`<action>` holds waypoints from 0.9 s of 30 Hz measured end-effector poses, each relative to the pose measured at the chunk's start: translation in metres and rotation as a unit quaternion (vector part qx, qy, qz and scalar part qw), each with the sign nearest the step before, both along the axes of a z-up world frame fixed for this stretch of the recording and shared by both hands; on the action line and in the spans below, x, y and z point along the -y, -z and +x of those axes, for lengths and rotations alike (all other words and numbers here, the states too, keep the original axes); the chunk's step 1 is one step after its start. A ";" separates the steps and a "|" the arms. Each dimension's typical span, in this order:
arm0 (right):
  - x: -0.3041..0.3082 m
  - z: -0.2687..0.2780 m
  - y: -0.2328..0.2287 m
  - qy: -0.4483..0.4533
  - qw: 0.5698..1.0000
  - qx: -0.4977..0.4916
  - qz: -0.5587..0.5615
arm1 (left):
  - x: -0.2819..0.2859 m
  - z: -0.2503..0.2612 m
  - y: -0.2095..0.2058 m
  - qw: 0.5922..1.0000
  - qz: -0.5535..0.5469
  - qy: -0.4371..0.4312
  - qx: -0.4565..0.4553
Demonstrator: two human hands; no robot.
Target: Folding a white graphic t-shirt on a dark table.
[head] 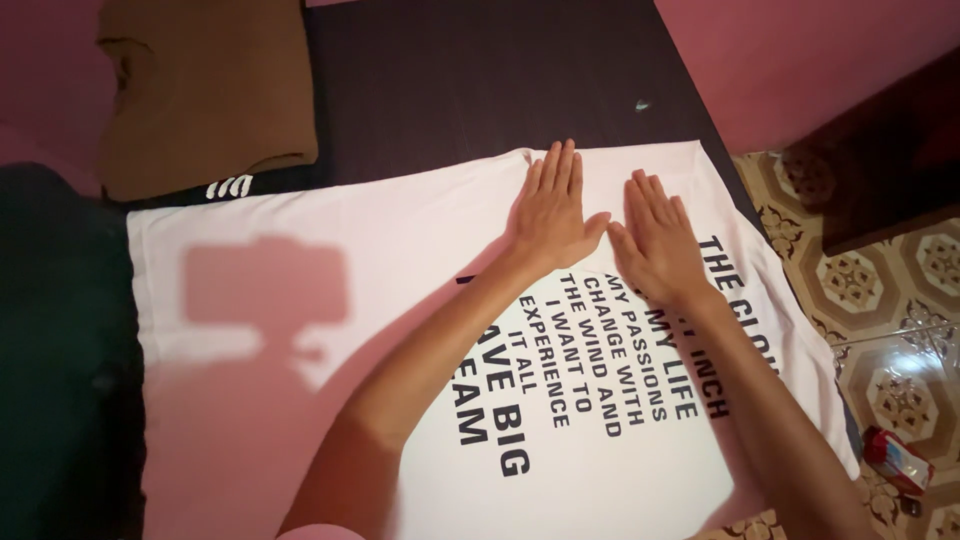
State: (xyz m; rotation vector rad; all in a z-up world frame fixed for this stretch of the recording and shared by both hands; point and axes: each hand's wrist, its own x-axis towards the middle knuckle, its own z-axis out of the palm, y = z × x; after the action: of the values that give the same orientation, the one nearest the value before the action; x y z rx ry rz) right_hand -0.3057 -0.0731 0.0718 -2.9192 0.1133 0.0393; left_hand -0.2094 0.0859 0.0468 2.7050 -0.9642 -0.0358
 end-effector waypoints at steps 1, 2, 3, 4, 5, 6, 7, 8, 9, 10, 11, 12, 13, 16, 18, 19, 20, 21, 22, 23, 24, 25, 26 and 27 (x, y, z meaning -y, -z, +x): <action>0.003 -0.001 0.001 -0.001 1.000 0.001 0.000 | 0.000 0.000 -0.001 1.000 0.000 -0.001 0.001; 0.006 -0.003 0.002 0.002 1.000 -0.011 -0.008 | 0.000 0.000 -0.001 1.000 -0.001 -0.002 -0.001; 0.009 -0.004 0.003 0.005 1.000 -0.024 -0.015 | 0.000 -0.001 -0.001 1.000 -0.001 -0.003 -0.003; 0.011 -0.006 0.003 0.004 1.000 -0.023 -0.015 | -0.001 -0.001 -0.002 1.000 -0.001 -0.004 -0.002; 0.013 -0.007 0.004 0.007 1.000 -0.023 -0.012 | -0.002 -0.002 -0.003 1.000 -0.006 -0.002 -0.003; 0.015 -0.009 0.004 0.009 1.000 -0.024 -0.008 | -0.003 -0.002 -0.003 1.000 -0.010 -0.001 -0.005; 0.016 -0.010 0.004 0.008 1.000 -0.024 -0.008 | -0.003 -0.001 -0.002 1.000 -0.010 -0.002 -0.005; 0.018 -0.012 0.004 0.015 0.999 -0.029 -0.016 | -0.002 0.000 0.000 1.000 -0.012 0.000 -0.007; 0.020 -0.014 0.004 0.022 0.999 -0.034 -0.025 | -0.002 0.001 0.001 1.000 -0.014 0.001 -0.010; 0.018 -0.017 -0.001 0.022 0.999 -0.036 -0.026 | -0.002 0.001 0.002 1.000 -0.014 0.001 -0.011; 0.016 -0.020 -0.005 0.036 0.998 -0.046 -0.022 | -0.002 0.001 0.003 1.000 -0.013 0.003 -0.009; 0.014 -0.021 -0.010 0.049 0.997 -0.054 -0.017 | -0.002 0.003 0.004 1.000 -0.011 0.005 -0.005; 0.013 -0.022 -0.012 0.050 0.997 -0.054 -0.018 | -0.002 0.003 0.004 1.000 -0.011 0.005 -0.005; 0.016 -0.021 -0.011 0.074 0.996 -0.053 -0.020 | -0.001 0.003 0.003 1.000 -0.015 0.005 -0.006; 0.029 -0.018 0.001 0.069 0.996 -0.040 -0.043 | 0.000 0.001 0.002 1.000 -0.007 0.001 -0.004; 0.034 -0.013 0.011 0.070 0.996 -0.042 -0.043 | -0.001 0.000 0.002 1.000 -0.007 0.002 -0.005; 0.038 -0.006 0.021 0.044 0.994 0.079 -0.059 | -0.002 0.000 0.001 1.000 -0.006 0.003 0.001; 0.042 0.000 0.030 0.017 0.977 0.198 -0.074 | -0.003 -0.001 0.001 1.000 -0.005 0.003 0.008; 0.038 0.005 0.028 0.017 0.977 0.198 -0.074 | -0.002 -0.001 0.001 1.000 -0.004 0.003 0.007; 0.034 0.009 0.025 -0.004 0.974 0.223 -0.039 | -0.002 -0.002 0.001 1.000 -0.006 0.004 0.004; 0.029 0.015 0.021 -0.027 0.968 0.248 -0.003 | -0.003 -0.001 0.000 1.000 -0.008 0.002 0.002; 0.027 0.021 0.023 -0.029 0.968 0.249 -0.002 | -0.002 -0.001 0.002 1.000 -0.008 -0.001 0.002; 0.023 0.027 0.025 -0.053 0.969 0.242 0.017 | -0.001 0.000 0.004 1.000 -0.009 -0.002 0.008; 0.020 0.033 0.027 -0.078 0.968 0.234 0.037 | -0.001 0.001 0.006 1.000 -0.010 -0.003 0.015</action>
State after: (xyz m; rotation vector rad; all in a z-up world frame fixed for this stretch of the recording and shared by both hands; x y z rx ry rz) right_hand -0.2729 -0.0931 0.0446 -2.7676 -0.1900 -0.6024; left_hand -0.2086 0.0867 0.0411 2.6980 -0.9589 0.0142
